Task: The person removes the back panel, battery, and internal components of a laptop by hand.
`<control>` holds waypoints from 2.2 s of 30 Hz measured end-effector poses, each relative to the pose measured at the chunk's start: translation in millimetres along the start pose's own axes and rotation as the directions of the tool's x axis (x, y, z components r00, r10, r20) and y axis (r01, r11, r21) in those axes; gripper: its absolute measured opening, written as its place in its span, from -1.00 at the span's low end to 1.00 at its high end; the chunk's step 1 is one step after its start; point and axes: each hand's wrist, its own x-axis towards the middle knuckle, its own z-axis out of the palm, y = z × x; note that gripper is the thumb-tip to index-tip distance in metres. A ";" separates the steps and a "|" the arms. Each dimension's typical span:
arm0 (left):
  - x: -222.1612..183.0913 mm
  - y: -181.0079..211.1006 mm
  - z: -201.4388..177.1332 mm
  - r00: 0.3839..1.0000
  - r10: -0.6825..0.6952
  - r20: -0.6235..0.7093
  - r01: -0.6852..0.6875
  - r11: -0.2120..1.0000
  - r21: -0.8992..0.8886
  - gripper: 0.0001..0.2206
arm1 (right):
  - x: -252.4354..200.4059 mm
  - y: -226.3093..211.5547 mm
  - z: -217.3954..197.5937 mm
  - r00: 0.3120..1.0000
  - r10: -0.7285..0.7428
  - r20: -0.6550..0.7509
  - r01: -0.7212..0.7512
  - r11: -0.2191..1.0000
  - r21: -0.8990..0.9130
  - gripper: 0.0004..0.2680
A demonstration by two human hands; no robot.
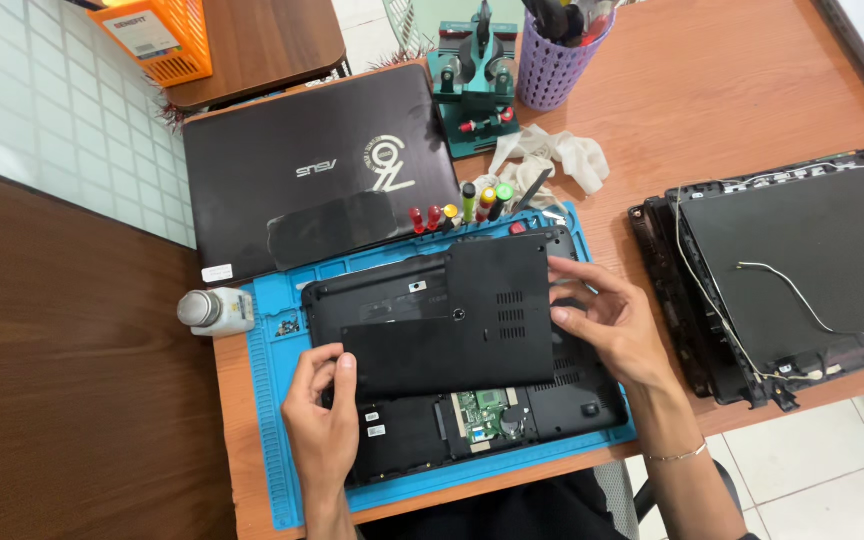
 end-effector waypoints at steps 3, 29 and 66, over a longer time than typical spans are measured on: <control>-1.9 3.2 0.1 1.000 0.015 0.001 -0.015 1.000 0.016 -0.83 | -4.6 0.6 -1.5 0.997 0.036 -0.070 -0.039 0.998 -0.048 -0.57; -6.7 1.7 9.9 0.992 -0.017 0.125 0.065 0.918 -0.391 -0.89 | -24.9 4.4 -5.9 0.988 0.101 -0.117 -0.052 0.929 0.365 -0.71; 91.0 247.0 270.5 0.874 0.332 0.356 -0.265 0.938 -0.224 -0.77 | 121.1 -205.0 -263.9 0.987 0.054 -0.149 -0.125 0.845 -0.521 -0.67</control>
